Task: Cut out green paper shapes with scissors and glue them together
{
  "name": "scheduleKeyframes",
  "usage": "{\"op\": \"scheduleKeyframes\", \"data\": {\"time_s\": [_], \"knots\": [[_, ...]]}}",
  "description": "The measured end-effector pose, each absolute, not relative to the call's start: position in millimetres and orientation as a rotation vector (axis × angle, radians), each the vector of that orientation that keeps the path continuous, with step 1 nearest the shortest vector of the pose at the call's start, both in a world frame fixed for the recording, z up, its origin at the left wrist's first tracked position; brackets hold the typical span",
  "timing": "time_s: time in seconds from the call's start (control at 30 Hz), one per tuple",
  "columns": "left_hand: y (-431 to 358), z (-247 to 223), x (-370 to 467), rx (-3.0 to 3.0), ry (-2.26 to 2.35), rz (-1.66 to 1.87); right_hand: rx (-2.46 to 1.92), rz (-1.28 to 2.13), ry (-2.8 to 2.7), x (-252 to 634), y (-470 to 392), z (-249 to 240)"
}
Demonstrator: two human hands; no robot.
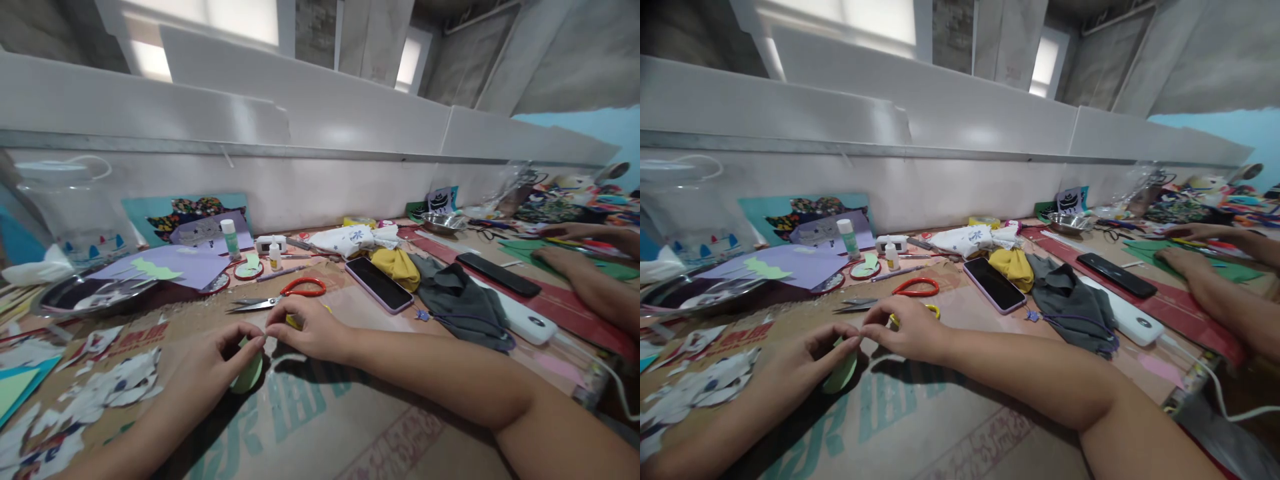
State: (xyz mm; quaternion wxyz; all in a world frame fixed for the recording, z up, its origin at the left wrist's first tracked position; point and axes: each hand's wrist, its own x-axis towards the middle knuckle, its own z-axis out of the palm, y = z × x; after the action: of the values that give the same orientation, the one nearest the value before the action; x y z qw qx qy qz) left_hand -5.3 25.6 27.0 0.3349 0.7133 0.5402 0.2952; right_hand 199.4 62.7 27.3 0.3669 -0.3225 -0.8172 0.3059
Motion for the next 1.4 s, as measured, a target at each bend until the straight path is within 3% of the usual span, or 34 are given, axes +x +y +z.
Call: {"op": "scheduleKeyframes", "data": {"time_s": [1.13,1.4], "knots": [[20,36,-1,1.780,1.410,0.817,-0.774,0.724,-2.103,199,66,24],[21,28,-2,1.521,1.305,0.864,-1.073,0.242,-2.503,228,96,57]]}}
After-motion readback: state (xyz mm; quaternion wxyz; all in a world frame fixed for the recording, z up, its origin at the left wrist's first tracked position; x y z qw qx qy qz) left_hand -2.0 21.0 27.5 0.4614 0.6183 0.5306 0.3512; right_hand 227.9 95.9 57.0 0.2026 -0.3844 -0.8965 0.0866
